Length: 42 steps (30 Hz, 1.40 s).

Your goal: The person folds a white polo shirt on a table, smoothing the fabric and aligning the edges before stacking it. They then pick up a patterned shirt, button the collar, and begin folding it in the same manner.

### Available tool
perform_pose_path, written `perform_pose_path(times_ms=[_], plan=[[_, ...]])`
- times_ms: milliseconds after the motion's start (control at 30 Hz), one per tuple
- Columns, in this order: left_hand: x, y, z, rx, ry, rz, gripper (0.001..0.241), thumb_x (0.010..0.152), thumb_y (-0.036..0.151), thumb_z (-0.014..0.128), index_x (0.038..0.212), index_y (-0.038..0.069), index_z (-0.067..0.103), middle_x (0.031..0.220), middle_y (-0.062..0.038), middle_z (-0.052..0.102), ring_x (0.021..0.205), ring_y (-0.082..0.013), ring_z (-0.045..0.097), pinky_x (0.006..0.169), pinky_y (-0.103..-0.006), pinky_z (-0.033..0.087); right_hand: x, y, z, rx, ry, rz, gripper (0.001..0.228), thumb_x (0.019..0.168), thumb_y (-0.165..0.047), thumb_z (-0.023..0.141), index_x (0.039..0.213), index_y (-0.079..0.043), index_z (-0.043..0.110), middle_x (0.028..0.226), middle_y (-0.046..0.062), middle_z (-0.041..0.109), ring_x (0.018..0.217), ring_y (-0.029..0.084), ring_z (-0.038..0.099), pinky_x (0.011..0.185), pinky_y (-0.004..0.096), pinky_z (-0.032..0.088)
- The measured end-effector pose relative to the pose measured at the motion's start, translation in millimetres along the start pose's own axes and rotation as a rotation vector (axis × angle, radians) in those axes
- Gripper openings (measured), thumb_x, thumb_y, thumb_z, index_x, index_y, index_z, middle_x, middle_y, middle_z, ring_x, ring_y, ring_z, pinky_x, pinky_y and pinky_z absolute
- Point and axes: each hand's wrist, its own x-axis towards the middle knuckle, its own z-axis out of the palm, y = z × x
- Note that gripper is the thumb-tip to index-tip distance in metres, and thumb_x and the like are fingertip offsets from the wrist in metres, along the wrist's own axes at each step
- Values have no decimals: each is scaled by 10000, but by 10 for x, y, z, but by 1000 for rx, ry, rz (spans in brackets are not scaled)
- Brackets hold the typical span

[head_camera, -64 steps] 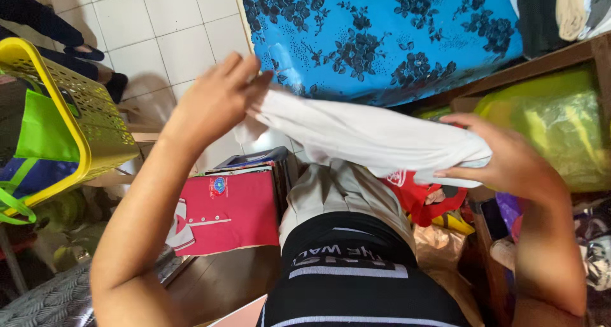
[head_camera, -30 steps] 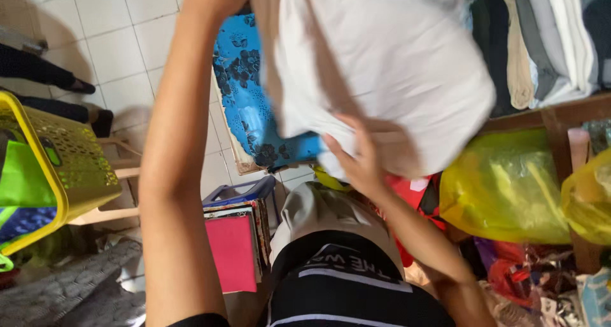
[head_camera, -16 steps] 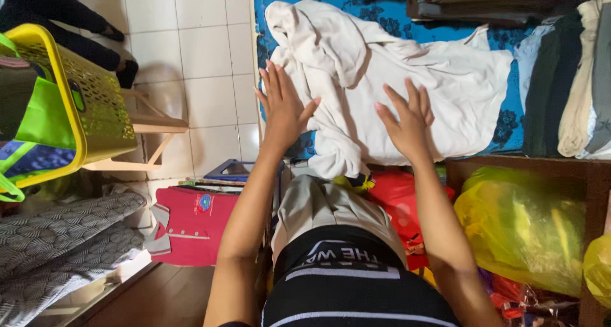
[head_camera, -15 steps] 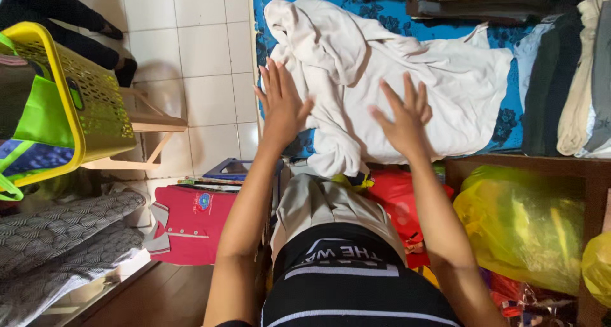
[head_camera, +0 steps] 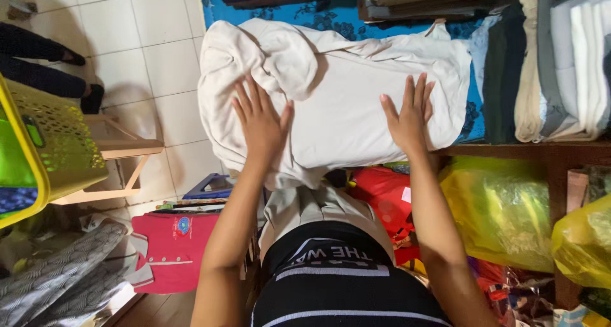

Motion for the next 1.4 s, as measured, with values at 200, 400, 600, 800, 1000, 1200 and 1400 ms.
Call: perform_pose_path(times_ms=[200, 400, 600, 800, 1000, 1200, 1400], plan=[[463, -198, -157, -51, -144, 81, 762, 1058, 472, 558, 1590, -26, 334, 1707, -187, 257, 1590, -391, 172, 1291, -526, 126, 901, 400, -354, -12, -151, -127, 794, 1067, -561, 542, 1657, -89, 297, 1748, 207, 144, 1626, 424, 91, 1256, 623, 145], [63, 126, -66, 141, -105, 68, 779, 1084, 473, 542, 1669, 31, 280, 1740, -144, 242, 1628, -325, 144, 1305, -547, 95, 272, -150, -203, -112, -242, 149, 781, 1036, -626, 448, 1637, -152, 298, 1739, 144, 130, 1589, 439, 5, 1217, 685, 47], [158, 277, -90, 56, -161, -19, 810, 1024, 569, 523, 1633, 91, 283, 1713, -100, 224, 1592, -326, 117, 1251, -615, 67, 670, -108, -448, -219, -293, -7, 826, 1004, -672, 425, 1672, -222, 242, 1754, 92, 55, 1589, 367, -59, 1233, 660, -68], [112, 400, 102, -35, -75, 39, 803, 1039, 527, 545, 1633, 62, 270, 1712, -150, 185, 1596, -377, 132, 1266, -605, 114, 980, 48, -496, -181, -309, -113, 803, 1053, -656, 420, 1682, -191, 241, 1773, 114, 70, 1622, 381, -43, 1263, 662, -42], [-402, 255, -338, -43, -92, 30, 735, 1046, 439, 601, 1632, 111, 305, 1705, -83, 267, 1589, -263, 251, 1279, -521, 226, 242, -670, -184, 21, -213, -244, 771, 1052, -584, 515, 1669, -164, 323, 1751, 123, 168, 1606, 459, 25, 1252, 668, 22], [-866, -262, -801, -274, -142, 103, 562, 1026, 315, 620, 1539, 127, 489, 1640, -78, 419, 1550, -255, 347, 1261, -468, 301, 114, -927, -137, -149, -315, -379, 646, 1022, -535, 594, 1601, -281, 460, 1753, 54, 207, 1607, 448, 81, 1246, 669, 26], [-1512, -581, -919, -378, 179, -93, 329, 1035, 67, 640, 1362, 100, 641, 1452, -150, 576, 1392, -315, 536, 1179, -408, 446, -61, -914, -128, -1, -129, -475, 543, 1065, -346, 711, 1536, -125, 558, 1728, 226, 229, 1595, 461, 140, 1243, 647, 124]])
